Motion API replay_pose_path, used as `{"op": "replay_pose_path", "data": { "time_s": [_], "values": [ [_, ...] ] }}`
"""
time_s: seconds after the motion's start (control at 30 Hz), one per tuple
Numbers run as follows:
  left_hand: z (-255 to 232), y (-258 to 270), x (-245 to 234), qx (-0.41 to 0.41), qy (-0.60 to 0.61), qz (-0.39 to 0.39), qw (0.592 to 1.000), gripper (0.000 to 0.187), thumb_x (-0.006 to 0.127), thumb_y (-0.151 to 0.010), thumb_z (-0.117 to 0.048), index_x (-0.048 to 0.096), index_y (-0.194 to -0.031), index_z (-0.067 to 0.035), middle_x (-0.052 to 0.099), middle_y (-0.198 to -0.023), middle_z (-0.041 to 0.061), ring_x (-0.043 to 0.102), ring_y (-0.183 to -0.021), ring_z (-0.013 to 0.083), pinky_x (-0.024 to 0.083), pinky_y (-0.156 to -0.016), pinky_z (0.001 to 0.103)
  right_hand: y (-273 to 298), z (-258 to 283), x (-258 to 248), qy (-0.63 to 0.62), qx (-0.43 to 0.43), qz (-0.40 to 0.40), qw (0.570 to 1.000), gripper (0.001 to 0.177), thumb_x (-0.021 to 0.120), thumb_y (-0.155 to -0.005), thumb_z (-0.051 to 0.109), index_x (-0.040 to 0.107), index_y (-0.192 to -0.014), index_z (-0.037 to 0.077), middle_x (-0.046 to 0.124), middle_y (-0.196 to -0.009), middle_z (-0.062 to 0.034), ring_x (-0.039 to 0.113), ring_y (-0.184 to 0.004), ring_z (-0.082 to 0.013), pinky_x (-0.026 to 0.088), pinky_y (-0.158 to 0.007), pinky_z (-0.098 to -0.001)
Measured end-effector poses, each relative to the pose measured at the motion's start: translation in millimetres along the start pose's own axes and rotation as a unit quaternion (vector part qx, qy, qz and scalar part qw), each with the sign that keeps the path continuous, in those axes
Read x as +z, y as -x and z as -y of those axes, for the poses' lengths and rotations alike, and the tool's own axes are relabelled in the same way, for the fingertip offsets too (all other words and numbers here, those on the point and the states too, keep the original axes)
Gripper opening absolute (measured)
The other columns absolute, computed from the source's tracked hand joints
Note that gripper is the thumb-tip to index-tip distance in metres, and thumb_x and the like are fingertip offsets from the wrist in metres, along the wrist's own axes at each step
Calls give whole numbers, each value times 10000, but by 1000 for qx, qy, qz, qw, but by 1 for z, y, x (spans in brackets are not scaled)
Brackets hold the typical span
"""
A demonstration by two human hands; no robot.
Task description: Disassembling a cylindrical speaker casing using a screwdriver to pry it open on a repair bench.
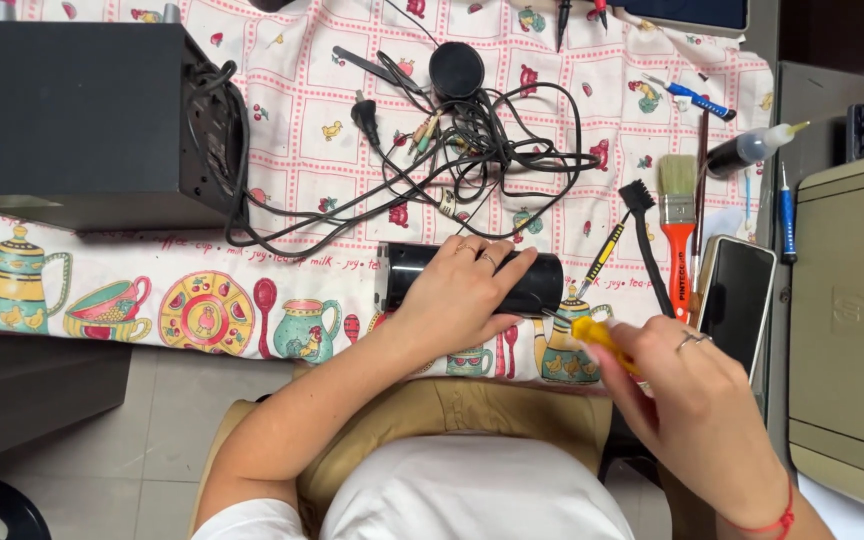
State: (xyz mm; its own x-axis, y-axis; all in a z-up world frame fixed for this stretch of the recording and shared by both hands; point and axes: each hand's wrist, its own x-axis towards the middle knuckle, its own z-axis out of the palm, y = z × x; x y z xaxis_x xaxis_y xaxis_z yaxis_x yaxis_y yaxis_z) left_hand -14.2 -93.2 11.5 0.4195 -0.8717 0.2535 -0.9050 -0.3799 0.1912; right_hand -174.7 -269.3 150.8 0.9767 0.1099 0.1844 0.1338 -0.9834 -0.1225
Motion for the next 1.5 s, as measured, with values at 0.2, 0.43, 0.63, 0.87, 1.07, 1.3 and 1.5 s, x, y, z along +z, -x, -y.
{"op": "replay_pose_path", "data": {
  "time_s": [0.2, 0.43, 0.63, 0.87, 1.07, 1.3, 1.5],
  "values": [
    [0, -2, -3, -1, 2, 19, 1000, 819, 743, -808, -639, 542, -1430, -146, 649, -1307, 134, 607, -1017, 318, 450, -885, 436, -5, -16, -9, -81, -56, 161, 982, 255, 574, -982, 183, 617, -1225, 118, 482, -855, -86, 532, -723, -295, 474, -614, -402],
    [1, -2, 1, -6, -2, 24, 1000, 824, 718, -819, -662, 549, -1446, -154, 652, -1319, 125, 603, -1021, 326, 442, -918, 439, -22, -35, -22, -51, -170, 193, 965, 353, 597, -801, -18, 607, -1084, 194, 502, -977, -47, 537, -876, -283, 418, -1038, -480],
    [0, -2, 0, -16, 10, 20, 1000, 840, 762, -779, -633, 558, -1436, -151, 658, -1311, 108, 602, -1028, 324, 434, -921, 438, -31, -6, 4, -245, -101, 4, 964, 273, 647, -932, 292, 560, -794, 74, 541, -1121, -97, 562, -1088, -268, 286, -1240, -675],
    [0, -2, 1, -17, 11, 24, 1000, 838, 747, -796, -641, 548, -1445, -150, 649, -1342, 116, 599, -1043, 327, 439, -929, 440, -52, 10, 19, -515, -98, -113, 844, 498, 455, -1029, 334, 335, -608, 97, 422, -615, -34, 347, -580, -200, 359, -716, -396],
    [1, -1, -2, -19, 70, 4, 997, 807, 815, -764, -523, 576, -1414, -111, 668, -1263, 159, 608, -1055, 351, 436, -918, 444, -58, -10, 31, -598, -200, 8, 776, 509, 503, -1030, 348, 396, -572, 155, 400, -511, 12, 330, -457, -193, 388, -714, -431],
    [1, -2, 0, -16, 16, 29, 999, 835, 743, -802, -639, 547, -1447, -146, 649, -1315, 113, 595, -1044, 330, 436, -920, 446, -38, -30, -3, -163, -106, 69, 979, 425, 220, -1073, 299, 498, -837, 80, 485, -798, -87, 466, -749, -296, 348, -753, -411],
    [1, -2, -1, -15, 22, 22, 999, 823, 754, -807, -624, 555, -1441, -138, 654, -1307, 130, 600, -1044, 328, 448, -920, 447, -8, -41, 0, -56, 37, 215, 974, 352, 260, -1057, 353, 450, -822, 173, 542, -529, -39, 475, -464, -336, 354, -511, -445]
  ]
}}
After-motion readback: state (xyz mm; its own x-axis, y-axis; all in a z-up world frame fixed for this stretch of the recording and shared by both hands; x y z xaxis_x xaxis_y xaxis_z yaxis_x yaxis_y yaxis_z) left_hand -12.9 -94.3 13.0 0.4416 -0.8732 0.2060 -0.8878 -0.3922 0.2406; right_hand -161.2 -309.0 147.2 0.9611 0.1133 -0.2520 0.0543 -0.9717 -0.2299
